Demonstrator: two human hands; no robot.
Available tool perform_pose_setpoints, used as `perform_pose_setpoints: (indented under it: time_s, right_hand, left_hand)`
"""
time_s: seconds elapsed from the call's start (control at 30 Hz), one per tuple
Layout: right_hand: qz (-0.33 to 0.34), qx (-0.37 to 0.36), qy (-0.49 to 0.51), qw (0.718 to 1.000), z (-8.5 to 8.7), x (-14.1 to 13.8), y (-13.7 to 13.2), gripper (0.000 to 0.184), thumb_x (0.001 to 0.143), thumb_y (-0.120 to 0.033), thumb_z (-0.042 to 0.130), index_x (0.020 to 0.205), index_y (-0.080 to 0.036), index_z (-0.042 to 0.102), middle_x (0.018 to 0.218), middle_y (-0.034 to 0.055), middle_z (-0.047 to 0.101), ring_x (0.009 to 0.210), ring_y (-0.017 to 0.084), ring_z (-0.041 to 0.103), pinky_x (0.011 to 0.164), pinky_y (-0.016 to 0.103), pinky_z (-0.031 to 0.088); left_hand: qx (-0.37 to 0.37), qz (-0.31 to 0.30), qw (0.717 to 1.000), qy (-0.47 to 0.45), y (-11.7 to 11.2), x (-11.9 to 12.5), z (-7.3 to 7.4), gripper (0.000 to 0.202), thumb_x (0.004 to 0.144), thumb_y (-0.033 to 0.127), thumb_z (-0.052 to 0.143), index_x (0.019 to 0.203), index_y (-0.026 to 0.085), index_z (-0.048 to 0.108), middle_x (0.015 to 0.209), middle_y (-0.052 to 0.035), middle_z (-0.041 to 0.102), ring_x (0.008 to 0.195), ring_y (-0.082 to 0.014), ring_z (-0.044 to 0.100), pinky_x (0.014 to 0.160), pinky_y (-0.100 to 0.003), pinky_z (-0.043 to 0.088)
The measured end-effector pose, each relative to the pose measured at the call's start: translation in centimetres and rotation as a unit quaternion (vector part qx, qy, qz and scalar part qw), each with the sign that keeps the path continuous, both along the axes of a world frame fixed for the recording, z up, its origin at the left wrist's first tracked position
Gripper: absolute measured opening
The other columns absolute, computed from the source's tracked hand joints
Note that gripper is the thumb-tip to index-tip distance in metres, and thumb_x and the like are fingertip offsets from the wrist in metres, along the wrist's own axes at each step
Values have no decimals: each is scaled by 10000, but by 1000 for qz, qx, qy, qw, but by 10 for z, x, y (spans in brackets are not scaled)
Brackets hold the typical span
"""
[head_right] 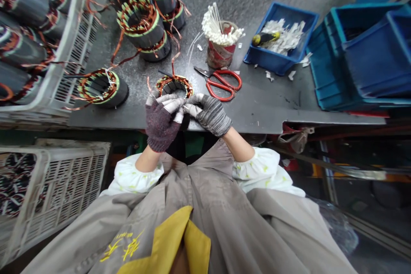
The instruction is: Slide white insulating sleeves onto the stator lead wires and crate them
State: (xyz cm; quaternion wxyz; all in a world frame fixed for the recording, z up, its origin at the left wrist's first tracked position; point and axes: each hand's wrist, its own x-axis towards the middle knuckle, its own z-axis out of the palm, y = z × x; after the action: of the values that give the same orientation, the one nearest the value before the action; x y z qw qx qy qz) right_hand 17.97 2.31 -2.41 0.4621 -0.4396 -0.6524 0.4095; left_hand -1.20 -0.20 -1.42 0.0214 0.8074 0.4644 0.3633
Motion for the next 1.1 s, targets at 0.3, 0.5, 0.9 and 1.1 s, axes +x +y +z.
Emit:
perform_pose_setpoints:
  time_s: [0.3, 0.5, 0.9, 1.1]
  right_hand:
    - [-16, 143, -233, 962, 26, -3, -6, 457, 1002, -568, 553, 783, -215, 744, 747, 85, 647, 764, 250, 620, 844, 452, 515]
    - [-117, 147, -151, 971, 58, 10, -2, 473, 1001, -656, 526, 792, -271, 704, 779, 67, 621, 858, 268, 619, 881, 451, 523]
    - [-111, 150, 32, 982, 49, 13, 12, 425, 1026, -622, 476, 838, -271, 623, 803, 38, 654, 782, 214, 639, 793, 396, 542]
    - [138, 49, -123, 982, 51, 20, 8, 518, 911, -721, 628, 788, -221, 687, 772, 35, 684, 720, 177, 606, 787, 377, 552]
  left_hand:
    - [25, 7, 1000, 4, 0, 0, 2, 300, 993, 316, 541, 1235, 247, 703, 1273, -83, 748, 1330, -271, 631, 1224, -544, 377]
    - [-6, 58, 998, -5, 2, 7, 6, 244, 1010, 353, 554, 1158, 261, 725, 1268, -79, 744, 1298, -270, 637, 1176, -519, 416]
    - [-15, 84, 996, 18, 3, 9, 6, 212, 1004, 346, 567, 1092, 250, 734, 1206, -66, 766, 1235, -260, 667, 1160, -492, 419]
    - [0, 24, 999, 32, 1, -8, 10, 238, 1030, 326, 573, 1204, 243, 713, 1274, -81, 748, 1286, -247, 651, 1146, -463, 456]
